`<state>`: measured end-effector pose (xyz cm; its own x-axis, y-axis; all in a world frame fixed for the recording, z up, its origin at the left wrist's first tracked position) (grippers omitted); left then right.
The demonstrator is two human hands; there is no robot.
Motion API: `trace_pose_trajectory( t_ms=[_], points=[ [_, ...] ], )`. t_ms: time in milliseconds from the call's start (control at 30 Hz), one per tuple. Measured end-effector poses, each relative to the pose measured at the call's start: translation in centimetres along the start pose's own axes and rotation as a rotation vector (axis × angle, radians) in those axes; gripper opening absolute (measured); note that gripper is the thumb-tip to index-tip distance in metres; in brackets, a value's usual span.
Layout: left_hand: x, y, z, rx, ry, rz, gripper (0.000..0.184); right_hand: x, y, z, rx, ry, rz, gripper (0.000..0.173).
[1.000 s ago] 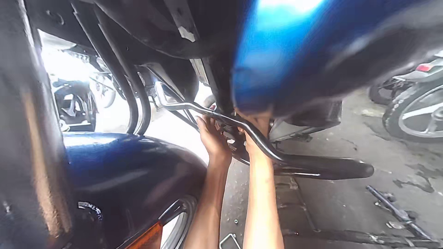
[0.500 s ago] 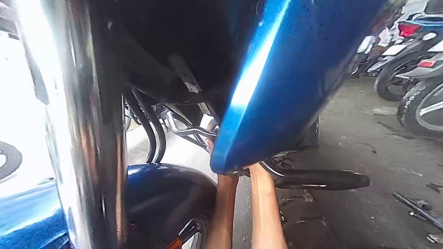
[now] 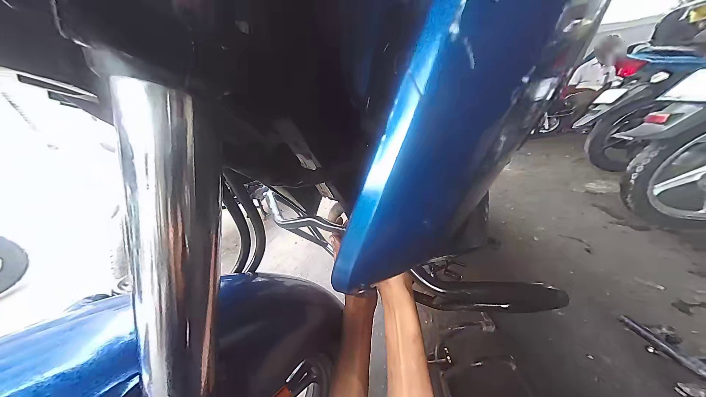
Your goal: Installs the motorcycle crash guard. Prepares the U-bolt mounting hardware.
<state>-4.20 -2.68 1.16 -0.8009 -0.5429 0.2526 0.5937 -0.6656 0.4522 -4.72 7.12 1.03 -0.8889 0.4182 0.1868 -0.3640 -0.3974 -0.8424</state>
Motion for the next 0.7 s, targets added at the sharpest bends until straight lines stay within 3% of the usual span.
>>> trace_pose_trajectory(
  t_ms=[167,233,300,367,433,500,600,700],
  points=[
    [0.1,-0.1,-0.2,0.022,-0.006,-0.008,0.051,-2.0,-1.2,0.4,0.298,0.142,0.095,0.015],
    [-0.1,0.3,-0.5,0.126,0.003,0.075,0.039,-2.9,-0.7,-0.8,0.242,0.201,0.087,0.016],
    [-1.0,1.0,0.8,0.301,-0.090,0.148,0.037,-3.6,0.3,-2.3,0.071,0.231,0.088,0.015],
    [-3.2,1.9,2.3,0.491,-0.256,0.216,0.049,-5.8,2.0,-4.4,-0.159,0.155,0.130,0.028],
    [-2.9,0.3,-0.5,0.616,-0.363,0.379,0.058,-6.6,3.8,-6.5,-0.364,0.066,0.112,0.042],
    [-3.3,-1.6,-3.3,0.767,-0.421,0.375,0.061,-5.3,4.9,-7.6,-0.525,-0.026,0.013,0.040],
    [-5.9,-3.7,-6.1,0.884,-0.503,0.264,0.041,-3.5,7.6,-8.0,-0.573,-0.270,-0.040,0.036],
    [-7.7,-4.1,-7.2,0.977,-0.468,0.214,0.038,-3.1,9.4,-9.0,-0.726,-0.525,-0.014,0.034]
  ],
)
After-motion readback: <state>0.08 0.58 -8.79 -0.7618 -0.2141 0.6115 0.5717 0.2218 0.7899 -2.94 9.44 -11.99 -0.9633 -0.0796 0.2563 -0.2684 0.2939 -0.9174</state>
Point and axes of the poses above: each hand's wrist, its own x-axis towards the middle knuckle, its own z-axis out of the palm, y = z × x, the point moved 7 cm from there along x, towards the middle knuckle, and after that the axes turned 15 degrees about -x, right-handed, at the moved point
